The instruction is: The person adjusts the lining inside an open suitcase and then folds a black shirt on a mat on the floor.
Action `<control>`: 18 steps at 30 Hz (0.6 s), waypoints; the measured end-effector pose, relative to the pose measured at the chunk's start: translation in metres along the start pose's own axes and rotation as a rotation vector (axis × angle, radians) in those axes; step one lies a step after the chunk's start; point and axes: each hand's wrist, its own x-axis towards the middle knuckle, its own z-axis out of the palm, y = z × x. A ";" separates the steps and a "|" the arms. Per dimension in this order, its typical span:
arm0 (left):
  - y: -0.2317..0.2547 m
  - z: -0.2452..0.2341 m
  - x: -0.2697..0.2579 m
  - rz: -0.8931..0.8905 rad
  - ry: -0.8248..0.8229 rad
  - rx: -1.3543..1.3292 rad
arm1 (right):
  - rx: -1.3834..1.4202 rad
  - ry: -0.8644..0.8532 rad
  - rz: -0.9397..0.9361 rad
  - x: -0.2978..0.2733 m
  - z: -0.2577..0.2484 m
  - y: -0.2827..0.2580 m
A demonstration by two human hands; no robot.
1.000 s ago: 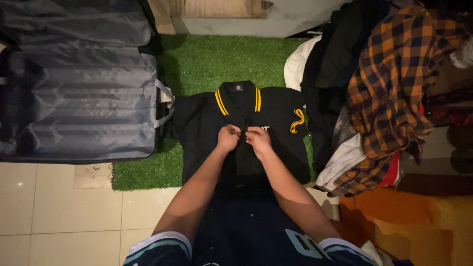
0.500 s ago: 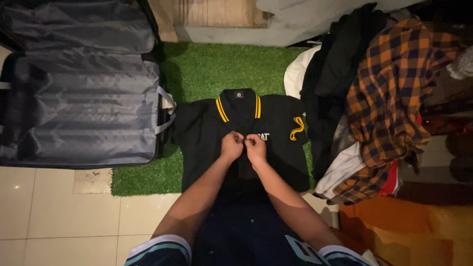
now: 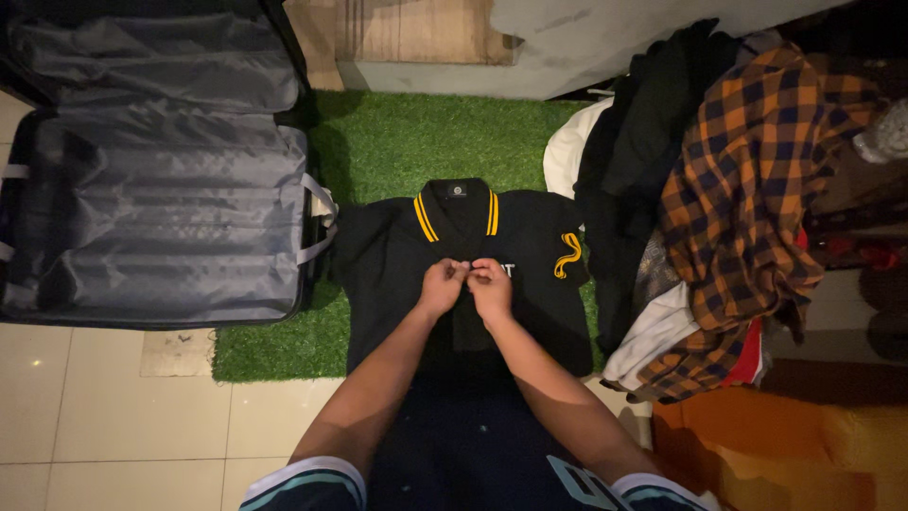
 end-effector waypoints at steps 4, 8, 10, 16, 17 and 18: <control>0.005 0.002 -0.001 -0.084 0.004 0.049 | -0.191 0.055 -0.232 0.000 0.003 0.006; 0.007 0.001 -0.002 -0.006 0.095 0.179 | -0.068 0.005 -0.212 0.003 0.000 0.007; 0.009 0.003 -0.002 -0.006 0.097 0.207 | -0.043 -0.011 -0.129 0.008 -0.003 0.004; 0.020 0.008 -0.004 -0.033 0.122 0.375 | 0.137 -0.056 0.058 0.013 -0.009 0.006; 0.023 0.008 -0.006 -0.026 0.111 0.415 | 0.208 -0.063 0.088 0.014 -0.009 0.007; 0.026 0.009 -0.007 -0.018 0.101 0.456 | 0.208 -0.063 0.089 0.015 -0.011 0.008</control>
